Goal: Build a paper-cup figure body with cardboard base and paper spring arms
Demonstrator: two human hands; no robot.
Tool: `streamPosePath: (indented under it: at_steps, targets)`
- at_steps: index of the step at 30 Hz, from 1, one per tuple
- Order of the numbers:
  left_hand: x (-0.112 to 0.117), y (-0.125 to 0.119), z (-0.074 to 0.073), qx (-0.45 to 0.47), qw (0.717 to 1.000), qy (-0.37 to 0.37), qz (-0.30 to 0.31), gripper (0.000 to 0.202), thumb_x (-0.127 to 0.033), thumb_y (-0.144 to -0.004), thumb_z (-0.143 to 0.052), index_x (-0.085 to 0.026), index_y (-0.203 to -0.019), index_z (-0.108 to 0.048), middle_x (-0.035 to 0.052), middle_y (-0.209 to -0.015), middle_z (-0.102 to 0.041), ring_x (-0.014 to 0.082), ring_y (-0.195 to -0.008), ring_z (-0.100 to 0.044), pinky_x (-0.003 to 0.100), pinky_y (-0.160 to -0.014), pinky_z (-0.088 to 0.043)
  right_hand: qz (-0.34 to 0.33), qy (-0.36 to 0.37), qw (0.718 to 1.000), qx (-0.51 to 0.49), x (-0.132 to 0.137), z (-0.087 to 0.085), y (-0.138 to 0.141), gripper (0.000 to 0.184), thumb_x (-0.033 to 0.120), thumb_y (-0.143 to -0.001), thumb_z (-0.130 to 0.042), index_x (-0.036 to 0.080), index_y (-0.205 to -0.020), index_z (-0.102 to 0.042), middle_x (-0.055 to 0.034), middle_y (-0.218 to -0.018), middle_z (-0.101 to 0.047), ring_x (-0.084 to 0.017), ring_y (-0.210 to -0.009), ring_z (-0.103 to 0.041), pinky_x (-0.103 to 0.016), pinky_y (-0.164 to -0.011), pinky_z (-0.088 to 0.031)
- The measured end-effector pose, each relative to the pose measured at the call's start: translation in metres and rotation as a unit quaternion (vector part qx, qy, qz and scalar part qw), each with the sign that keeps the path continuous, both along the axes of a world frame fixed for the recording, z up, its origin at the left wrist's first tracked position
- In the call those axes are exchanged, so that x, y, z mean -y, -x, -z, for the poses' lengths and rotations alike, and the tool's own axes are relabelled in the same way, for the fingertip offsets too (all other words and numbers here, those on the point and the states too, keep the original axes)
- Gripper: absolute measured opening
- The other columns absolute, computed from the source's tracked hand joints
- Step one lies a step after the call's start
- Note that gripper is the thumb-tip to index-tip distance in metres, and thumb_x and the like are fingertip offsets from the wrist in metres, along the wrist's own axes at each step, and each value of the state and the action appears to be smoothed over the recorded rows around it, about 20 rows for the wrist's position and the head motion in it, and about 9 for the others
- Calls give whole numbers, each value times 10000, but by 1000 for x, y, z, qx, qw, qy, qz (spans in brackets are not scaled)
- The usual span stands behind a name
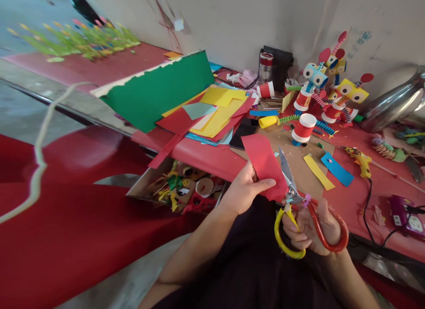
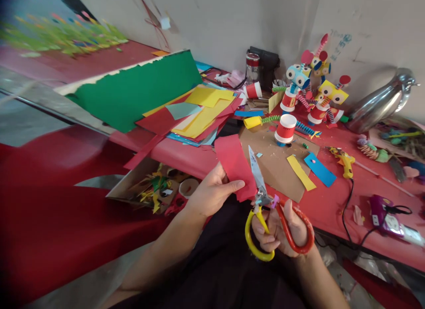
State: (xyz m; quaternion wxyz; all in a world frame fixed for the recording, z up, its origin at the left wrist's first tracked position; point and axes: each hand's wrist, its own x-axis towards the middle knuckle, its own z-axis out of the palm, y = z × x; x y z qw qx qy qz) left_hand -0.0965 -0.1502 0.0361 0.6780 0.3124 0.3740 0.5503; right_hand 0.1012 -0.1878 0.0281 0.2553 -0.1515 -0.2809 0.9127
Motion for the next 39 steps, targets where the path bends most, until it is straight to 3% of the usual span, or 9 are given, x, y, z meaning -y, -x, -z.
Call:
streamPosePath:
  at_steps: [4,8,17,26,30,34,39]
  targets:
    - [-3,-1,-5,48,999,9,-22,490,-286,-578,-967,-217,-975,-688,11,-929,-773,200,-886,-736,303,-796,-604,-3,-28,999,19,3,3,0,771,923,-747,-509,166,-882,-550,53,-644,-398,-52,-485,-223,-196,-389,-132]
    - [-10,-4,-11,98,992,37,-68,381,-421,-624,-935,-195,-828,-706,45,-913,-791,264,-1000,-754,361,-876,-619,18,-49,997,60,7,4,4,773,935,-737,-503,178,-890,-555,58,-626,-374,-65,-485,-221,-212,-394,-124]
    - [-13,-2,-13,65,994,25,-79,309,-325,-617,-932,-176,-774,-711,75,-891,-805,318,-1061,-750,428,-904,-632,6,-81,996,36,0,6,9,754,937,-734,-501,190,-827,-520,58,-638,-373,-54,-472,-197,-213,-386,-129]
    - [-8,7,-17,39,998,33,-40,384,-343,-592,-945,-150,-858,-747,99,-892,-805,332,-1034,-753,443,-905,-623,24,-76,996,37,7,-5,7,760,912,-737,-542,184,-950,-565,72,-597,-360,-65,-464,-223,-198,-360,-123]
    - [-6,6,-13,13,998,46,-33,424,-372,-570,-956,-156,-868,-745,86,-880,-804,313,-949,-769,434,-869,-632,40,-49,997,43,11,8,7,721,895,-753,-554,204,-958,-565,42,-641,-419,-80,-495,-235,-209,-375,-118]
    - [-5,5,-10,4,999,50,-20,445,-370,-606,-933,-155,-950,-748,92,-887,-800,316,-983,-763,422,-849,-639,46,-42,998,20,13,19,5,745,907,-777,-497,193,-983,-544,23,-701,-455,-77,-517,-253,-202,-393,-138]
    - [-4,10,-5,7,998,62,-18,499,-361,-658,-901,-177,-1089,-730,84,-887,-799,320,-1011,-760,436,-870,-637,76,-73,993,48,8,-2,0,767,916,-729,-550,184,-958,-554,61,-650,-379,-69,-500,-223,-212,-396,-155]
